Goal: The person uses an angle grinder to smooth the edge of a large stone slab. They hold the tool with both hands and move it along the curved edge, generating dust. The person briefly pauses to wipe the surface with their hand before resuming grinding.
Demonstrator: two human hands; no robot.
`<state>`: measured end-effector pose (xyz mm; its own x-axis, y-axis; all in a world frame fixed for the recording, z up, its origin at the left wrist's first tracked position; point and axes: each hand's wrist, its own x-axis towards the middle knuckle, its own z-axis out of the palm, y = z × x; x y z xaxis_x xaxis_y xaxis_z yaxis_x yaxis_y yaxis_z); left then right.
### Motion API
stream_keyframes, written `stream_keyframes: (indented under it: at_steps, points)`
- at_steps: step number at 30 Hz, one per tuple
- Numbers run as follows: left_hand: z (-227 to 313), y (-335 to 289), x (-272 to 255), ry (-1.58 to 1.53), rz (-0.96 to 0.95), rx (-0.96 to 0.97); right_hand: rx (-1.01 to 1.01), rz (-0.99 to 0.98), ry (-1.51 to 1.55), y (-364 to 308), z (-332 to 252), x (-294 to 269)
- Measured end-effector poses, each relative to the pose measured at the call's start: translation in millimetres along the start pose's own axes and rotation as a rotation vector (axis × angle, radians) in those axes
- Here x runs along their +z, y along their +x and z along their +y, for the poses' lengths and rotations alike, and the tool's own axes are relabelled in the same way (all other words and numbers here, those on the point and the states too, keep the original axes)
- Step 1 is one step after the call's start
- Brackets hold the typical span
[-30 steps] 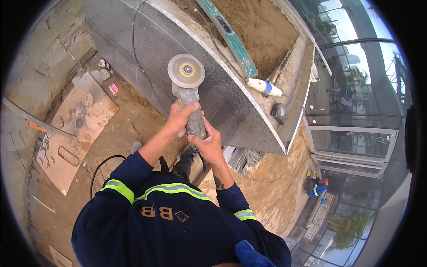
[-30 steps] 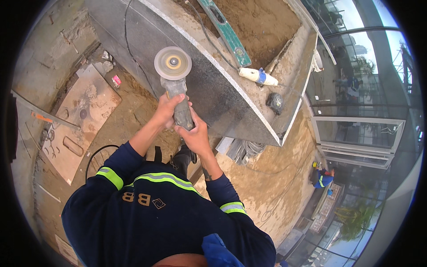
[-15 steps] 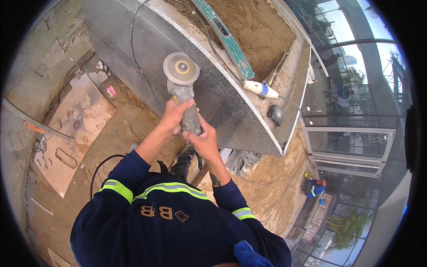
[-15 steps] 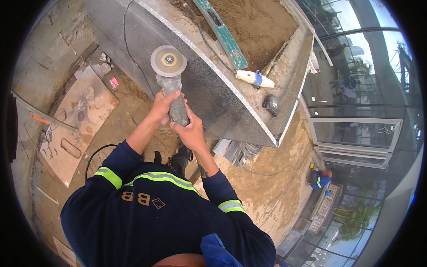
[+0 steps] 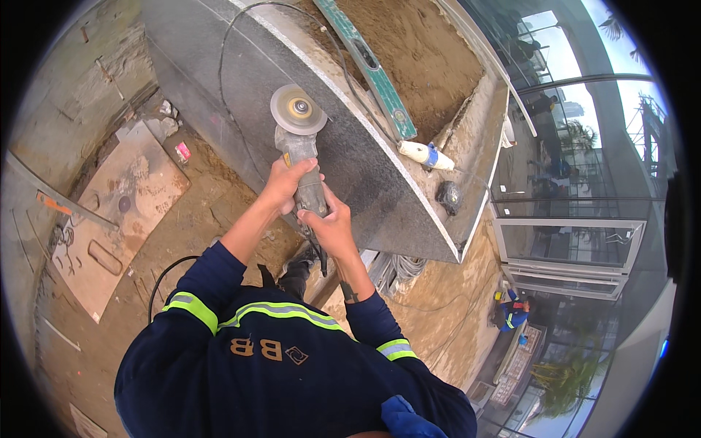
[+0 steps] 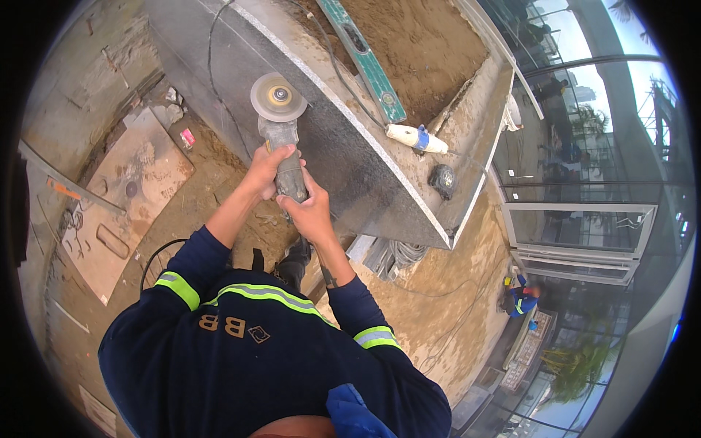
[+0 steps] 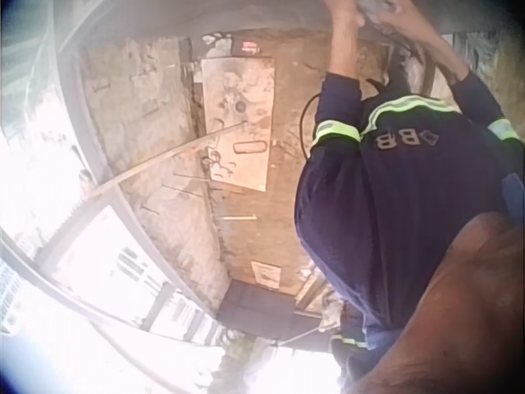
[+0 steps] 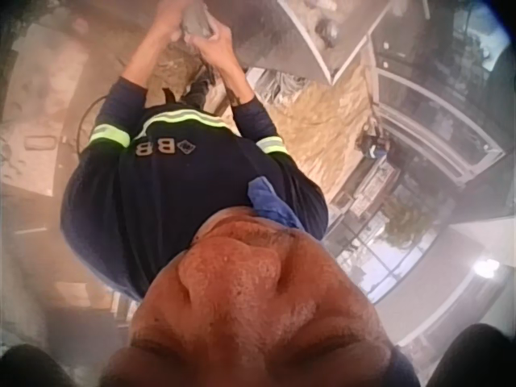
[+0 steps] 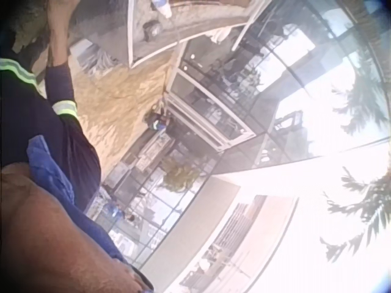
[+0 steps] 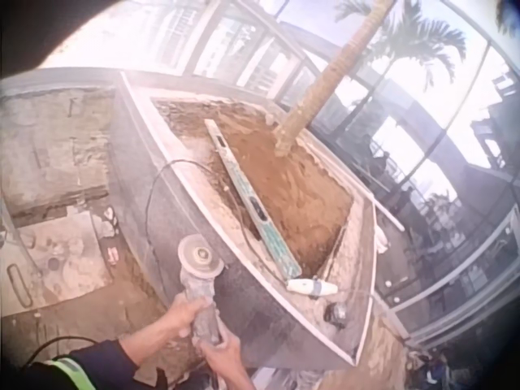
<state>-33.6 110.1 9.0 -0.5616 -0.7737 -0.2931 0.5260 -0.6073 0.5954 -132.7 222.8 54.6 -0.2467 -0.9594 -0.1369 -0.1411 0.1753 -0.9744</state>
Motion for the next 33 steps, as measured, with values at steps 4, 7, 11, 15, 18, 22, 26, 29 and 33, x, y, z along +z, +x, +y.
stream_keyframes:
  at_steps: [4,7,11,15,18,22,26,29,33]
  points:
    - [-16,-12,3,-0.011,-0.009,0.01,0.01,-0.012,-0.022,-18,3,-9]
    - [-24,-19,7,-0.043,-0.003,0.007,-0.04,0.004,-0.1,-27,2,-13]
    - [-31,-22,9,-0.035,0.003,-0.004,-0.015,-0.004,-0.083,-34,0,-15]
    - [-34,-26,8,-0.022,-0.022,0.001,-0.026,0.009,-0.115,-40,-1,-16]
    - [-36,-27,9,-0.022,-0.032,-0.005,0.008,0.011,-0.092,-43,-4,-17]
    - [-35,-26,9,-0.013,-0.032,-0.004,-0.025,0.011,-0.106,-41,-2,-16]
    - [-33,-23,7,-0.007,-0.039,-0.011,-0.007,0.022,-0.069,-40,-2,-13]
    - [-30,-21,6,-0.006,-0.036,-0.004,0.003,0.004,-0.071,-35,-2,-12]
    - [-24,-18,5,0.008,-0.018,-0.01,-0.015,0.036,-0.034,-31,-4,-7]
